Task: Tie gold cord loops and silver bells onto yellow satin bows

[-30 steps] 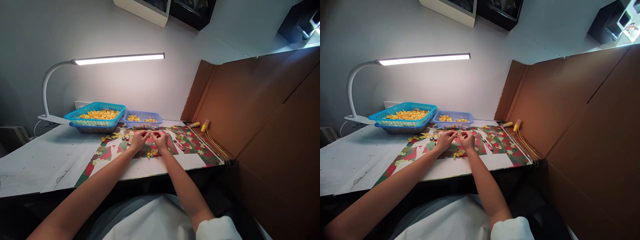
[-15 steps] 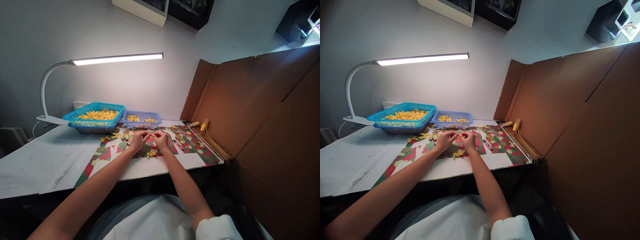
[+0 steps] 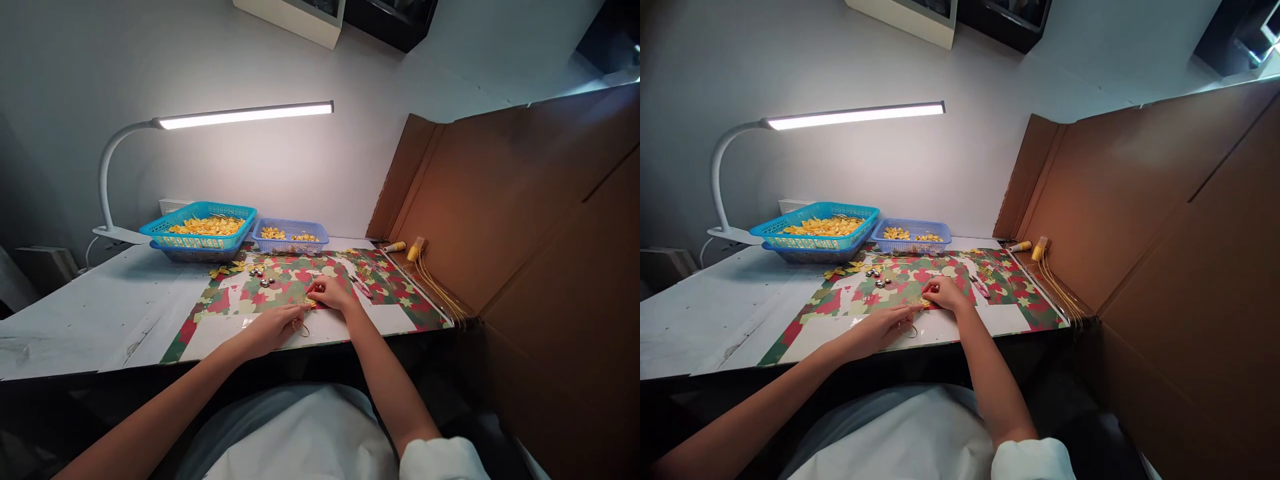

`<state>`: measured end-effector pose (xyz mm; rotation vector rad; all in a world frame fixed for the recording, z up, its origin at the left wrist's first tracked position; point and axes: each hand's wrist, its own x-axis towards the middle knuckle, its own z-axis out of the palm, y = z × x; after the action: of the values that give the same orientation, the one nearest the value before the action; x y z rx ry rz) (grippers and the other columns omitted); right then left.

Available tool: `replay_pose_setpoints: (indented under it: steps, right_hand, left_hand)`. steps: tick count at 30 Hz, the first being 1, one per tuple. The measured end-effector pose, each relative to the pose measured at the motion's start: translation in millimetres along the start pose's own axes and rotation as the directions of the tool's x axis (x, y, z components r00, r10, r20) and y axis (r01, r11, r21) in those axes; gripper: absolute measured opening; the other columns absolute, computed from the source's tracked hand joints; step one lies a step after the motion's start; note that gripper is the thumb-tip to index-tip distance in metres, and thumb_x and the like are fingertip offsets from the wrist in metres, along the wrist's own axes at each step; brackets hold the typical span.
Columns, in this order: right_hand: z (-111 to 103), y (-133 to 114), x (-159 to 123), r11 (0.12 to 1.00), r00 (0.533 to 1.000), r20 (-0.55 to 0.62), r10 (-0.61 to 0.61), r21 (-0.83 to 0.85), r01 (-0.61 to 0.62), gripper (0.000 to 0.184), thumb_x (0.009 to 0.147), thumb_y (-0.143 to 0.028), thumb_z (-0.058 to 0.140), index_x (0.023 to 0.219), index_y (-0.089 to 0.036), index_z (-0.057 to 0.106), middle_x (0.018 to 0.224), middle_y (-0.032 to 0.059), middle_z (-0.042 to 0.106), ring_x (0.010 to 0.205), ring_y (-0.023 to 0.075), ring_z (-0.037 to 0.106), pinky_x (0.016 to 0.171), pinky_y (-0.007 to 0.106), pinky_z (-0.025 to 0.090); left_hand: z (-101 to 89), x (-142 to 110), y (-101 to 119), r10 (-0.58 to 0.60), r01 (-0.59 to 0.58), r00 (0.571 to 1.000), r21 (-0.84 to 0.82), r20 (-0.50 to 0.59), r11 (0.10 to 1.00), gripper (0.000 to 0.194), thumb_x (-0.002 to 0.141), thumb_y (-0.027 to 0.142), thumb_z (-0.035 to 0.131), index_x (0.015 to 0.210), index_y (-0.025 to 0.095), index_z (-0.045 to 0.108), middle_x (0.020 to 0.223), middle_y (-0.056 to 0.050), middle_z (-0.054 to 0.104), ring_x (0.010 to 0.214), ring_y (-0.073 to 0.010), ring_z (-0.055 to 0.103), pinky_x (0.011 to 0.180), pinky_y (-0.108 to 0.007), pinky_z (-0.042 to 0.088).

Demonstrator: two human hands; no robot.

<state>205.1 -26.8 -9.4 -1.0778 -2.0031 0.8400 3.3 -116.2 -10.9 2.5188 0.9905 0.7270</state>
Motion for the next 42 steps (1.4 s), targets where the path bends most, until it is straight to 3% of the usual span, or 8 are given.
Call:
replay_pose_setpoints:
  steps: [3,8,13,18,22,31,37,42]
  right_hand:
    - [3.7,4.7,4.3,1.0,0.998,-0.069,0.007,-0.009,-0.008,0.007,0.069,-0.018,0.07,0.065,-0.023,0.071,0.068,-0.0024,0.062,0.06,0.0104,0.052,0.056,0.021,0.037]
    - [8.0,11.8,9.9,0.996,0.99,-0.125,0.06,-0.055,-0.067,0.008,0.07,-0.019,0.072,0.064,-0.024,0.07,0.06,-0.0031,0.058,0.056,0.0111,0.048,0.056,0.022,0.035]
    - [2.5,5.9,6.2,0.977,0.987,-0.101,-0.124,-0.185,0.104,0.008,0.077,-0.019,0.067,0.076,-0.024,0.073,0.083,0.0021,0.063,0.079,0.016,0.056,0.071,0.027,0.042]
    - [-15.1,-7.8,-10.7,0.929,0.952,0.161,-0.261,-0.226,0.293,0.019,0.075,-0.022,0.071,0.092,-0.028,0.074,0.101,0.0036,0.063,0.105,0.021,0.054,0.092,0.034,0.04]
    - [-15.7,-10.0,-16.2,0.915,0.917,0.309,-0.253,-0.231,0.33,0.01,0.076,-0.018,0.069,0.081,-0.025,0.074,0.099,0.004,0.063,0.103,0.0207,0.054,0.094,0.035,0.039]
    - [-10.0,-14.1,8.2,0.844,0.969,0.079,-0.234,-0.478,0.243,0.017,0.084,-0.009,0.058,0.079,-0.022,0.066,0.094,0.0041,0.064,0.095,0.0203,0.052,0.087,0.034,0.036]
    - [-28.5,-1.5,50.9,0.828,0.984,-0.148,-0.1,-0.561,0.0,0.013,0.084,-0.014,0.059,0.08,-0.022,0.068,0.098,0.0067,0.065,0.097,0.0244,0.053,0.085,0.037,0.038]
    - [-28.5,-2.8,66.7,0.854,0.943,-0.334,-0.017,-0.495,-0.16,0.02,0.081,-0.011,0.058,0.095,-0.02,0.069,0.106,0.0095,0.063,0.105,0.0273,0.051,0.088,0.039,0.04]
  left_hand:
    - [-4.1,-3.7,5.4,0.001,-0.001,1.0,-0.015,0.007,1.0,0.037,0.093,0.027,0.038,0.123,0.024,0.059,0.105,-0.007,0.071,0.092,-0.0216,0.064,0.078,-0.029,0.048]
    - [-9.9,-9.7,14.8,0.018,-0.018,0.999,-0.001,0.047,1.0,0.028,0.094,0.029,0.038,0.094,0.025,0.066,0.129,-0.004,0.063,0.107,-0.0221,0.061,0.086,-0.03,0.047]
    - [-9.5,-13.4,15.1,0.012,-0.012,1.0,-0.027,0.019,1.0,0.028,0.094,0.03,0.038,0.089,0.025,0.065,0.13,-0.004,0.063,0.11,-0.0226,0.061,0.088,-0.031,0.048]
    - [-9.2,-13.9,15.7,0.003,-0.003,1.0,-0.038,-0.01,0.999,0.03,0.093,0.032,0.039,0.091,0.026,0.068,0.128,-0.004,0.064,0.113,-0.0233,0.059,0.091,-0.033,0.047]
    - [-9.8,-13.2,17.6,0.001,-0.001,1.0,-0.036,-0.007,0.999,0.031,0.094,0.032,0.038,0.093,0.027,0.069,0.12,-0.004,0.068,0.106,-0.0227,0.062,0.087,-0.032,0.048]
    - [-7.9,-13.0,12.5,-0.031,0.032,0.999,-0.012,0.034,0.999,0.035,0.094,0.031,0.038,0.119,0.027,0.062,0.119,-0.006,0.068,0.109,-0.022,0.061,0.089,-0.03,0.048]
    - [-10.1,-3.9,6.5,-0.049,0.049,0.998,0.001,0.026,0.999,0.032,0.093,0.031,0.04,0.111,0.025,0.066,0.118,-0.005,0.07,0.101,-0.0223,0.065,0.082,-0.03,0.05]
    - [-10.1,7.3,-0.4,-0.068,0.069,0.997,0.032,-0.03,0.997,0.029,0.092,0.034,0.043,0.103,0.024,0.068,0.104,-0.005,0.074,0.091,-0.0228,0.068,0.076,-0.03,0.051]
